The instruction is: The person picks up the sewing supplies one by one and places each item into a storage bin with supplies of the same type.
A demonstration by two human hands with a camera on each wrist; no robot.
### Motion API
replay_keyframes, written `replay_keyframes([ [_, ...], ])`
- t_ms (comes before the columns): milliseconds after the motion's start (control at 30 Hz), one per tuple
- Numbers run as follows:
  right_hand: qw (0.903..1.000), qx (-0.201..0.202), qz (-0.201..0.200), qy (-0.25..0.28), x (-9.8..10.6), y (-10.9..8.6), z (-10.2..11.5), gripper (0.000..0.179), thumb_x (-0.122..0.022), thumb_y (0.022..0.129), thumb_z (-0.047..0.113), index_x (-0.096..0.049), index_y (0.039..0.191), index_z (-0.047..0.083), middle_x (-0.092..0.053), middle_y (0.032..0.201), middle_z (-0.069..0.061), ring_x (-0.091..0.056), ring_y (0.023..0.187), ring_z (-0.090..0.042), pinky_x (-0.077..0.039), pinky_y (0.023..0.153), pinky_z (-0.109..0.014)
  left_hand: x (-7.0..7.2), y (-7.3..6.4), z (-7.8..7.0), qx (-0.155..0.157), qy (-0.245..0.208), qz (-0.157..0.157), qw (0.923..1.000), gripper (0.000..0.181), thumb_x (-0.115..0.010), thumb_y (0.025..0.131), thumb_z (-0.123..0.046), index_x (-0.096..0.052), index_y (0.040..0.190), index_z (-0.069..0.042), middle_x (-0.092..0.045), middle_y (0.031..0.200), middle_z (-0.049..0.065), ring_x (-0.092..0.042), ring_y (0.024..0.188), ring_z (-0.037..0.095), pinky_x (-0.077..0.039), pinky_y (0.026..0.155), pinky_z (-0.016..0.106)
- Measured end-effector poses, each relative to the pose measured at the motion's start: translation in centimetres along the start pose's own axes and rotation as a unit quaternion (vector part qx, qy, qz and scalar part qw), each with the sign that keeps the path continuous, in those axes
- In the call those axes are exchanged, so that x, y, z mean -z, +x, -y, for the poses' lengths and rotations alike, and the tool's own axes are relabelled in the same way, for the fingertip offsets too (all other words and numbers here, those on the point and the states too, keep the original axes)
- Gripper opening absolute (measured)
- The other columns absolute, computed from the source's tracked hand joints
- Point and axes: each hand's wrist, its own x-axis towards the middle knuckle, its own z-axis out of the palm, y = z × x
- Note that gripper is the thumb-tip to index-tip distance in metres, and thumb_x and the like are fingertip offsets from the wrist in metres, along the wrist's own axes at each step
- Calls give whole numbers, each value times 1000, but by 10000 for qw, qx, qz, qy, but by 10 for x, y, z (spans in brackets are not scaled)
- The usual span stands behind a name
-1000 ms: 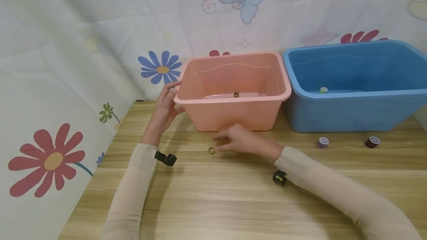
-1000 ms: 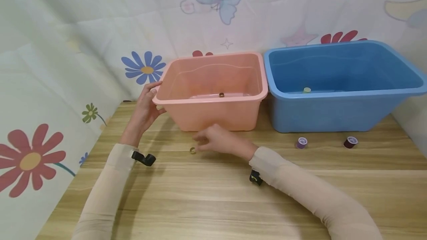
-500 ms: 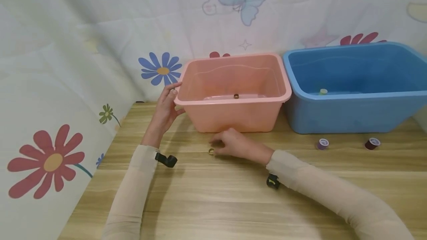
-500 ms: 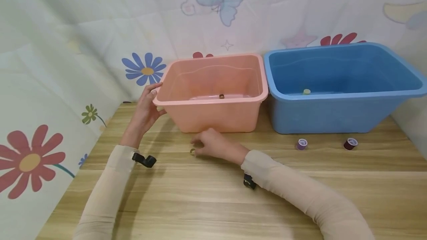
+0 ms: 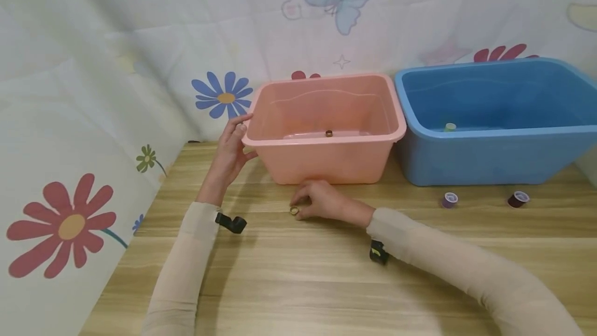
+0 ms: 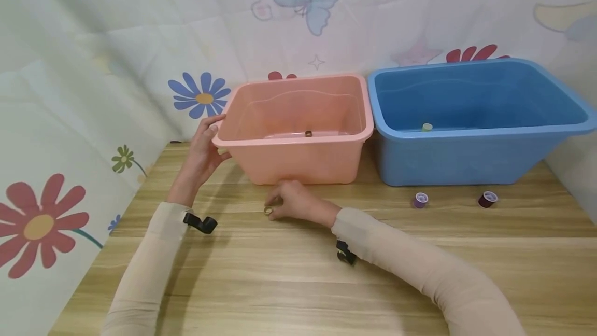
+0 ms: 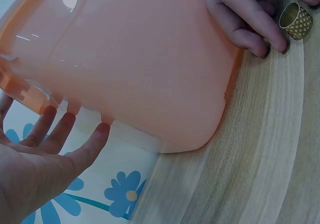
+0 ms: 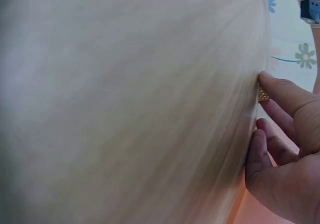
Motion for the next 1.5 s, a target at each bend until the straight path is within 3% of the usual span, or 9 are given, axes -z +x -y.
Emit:
replay_keyframes([
  [233, 9986, -190, -370, 331, -8, -1, 0, 24, -86, 83, 21, -81, 105, 12, -71, 114, -5, -64, 108, -21, -50, 92, -32, 3, 1, -2, -40, 21, 27, 10000, 31, -54, 105, -32, -54, 136, -26, -42, 151, 5, -49, 129, 32, -55, 87, 43],
  [433, 9977, -206, -403, 503, -7, -2, 0, 24, -85, 83, 20, -81, 105, 12, -73, 111, -4, -66, 103, -20, -52, 88, -29, 2, 1, -2, 6, -3, -6, 10000, 30, -52, 106, -30, -54, 136, -25, -43, 150, 7, -48, 129, 34, -54, 87, 43],
  [633, 9976, -248, -378, 533, 2, -1, -2, 23, -85, 83, 19, -81, 104, 12, -78, 100, 0, -71, 92, -13, -55, 83, -26, 0, 1, -2, -11, 75, -53, 10000, 32, -51, 106, -30, -52, 138, -25, -42, 152, 5, -46, 131, 35, -54, 87, 44],
  [867, 9933, -723, -174, 886, 11, 1, 0, 21, -85, 84, 20, -81, 104, 16, -78, 99, 4, -70, 91, -6, -55, 83, -24, -2, 2, -3, 51, 10, -24, 10000, 35, -53, 105, -31, -52, 139, -24, -44, 151, 7, -50, 126, 32, -54, 85, 42],
  [967, 9937, -711, -157, 854, 12, -1, 1, 22, -84, 85, 19, -81, 106, 16, -78, 100, 3, -71, 92, -6, -55, 83, -24, -1, 0, -2, 71, 37, -57, 10000, 33, -53, 106, -31, -52, 138, -25, -43, 150, 6, -49, 127, 34, -54, 84, 41],
  [1167, 9929, -717, -392, 869, 21, -9, 3, 23, -84, 85, 16, -80, 107, 13, -78, 98, 4, -72, 89, -7, -56, 81, -24, -1, -1, -1, 33, 57, -29, 10000, 33, -54, 105, -32, -53, 138, -25, -43, 150, 6, -47, 129, 38, -55, 85, 42],
  [1400, 9804, -843, -606, 1676, 32, -17, 6, 27, -80, 87, 5, -76, 113, 3, -77, 103, -3, -73, 97, -16, -57, 84, -24, -1, -2, -1, 43, -16, -27, 10000, 33, -53, 105, -31, -52, 137, -25, -44, 150, 6, -49, 127, 32, -54, 86, 42],
  [1500, 9831, -730, -793, 1481, 37, -20, 7, 26, -80, 87, 5, -77, 112, 5, -78, 103, -3, -73, 97, -16, -57, 84, -26, -1, -1, -1, 54, -9, -63, 10000, 31, -54, 105, -31, -53, 136, -26, -44, 149, 5, -49, 128, 32, -54, 86, 42],
])
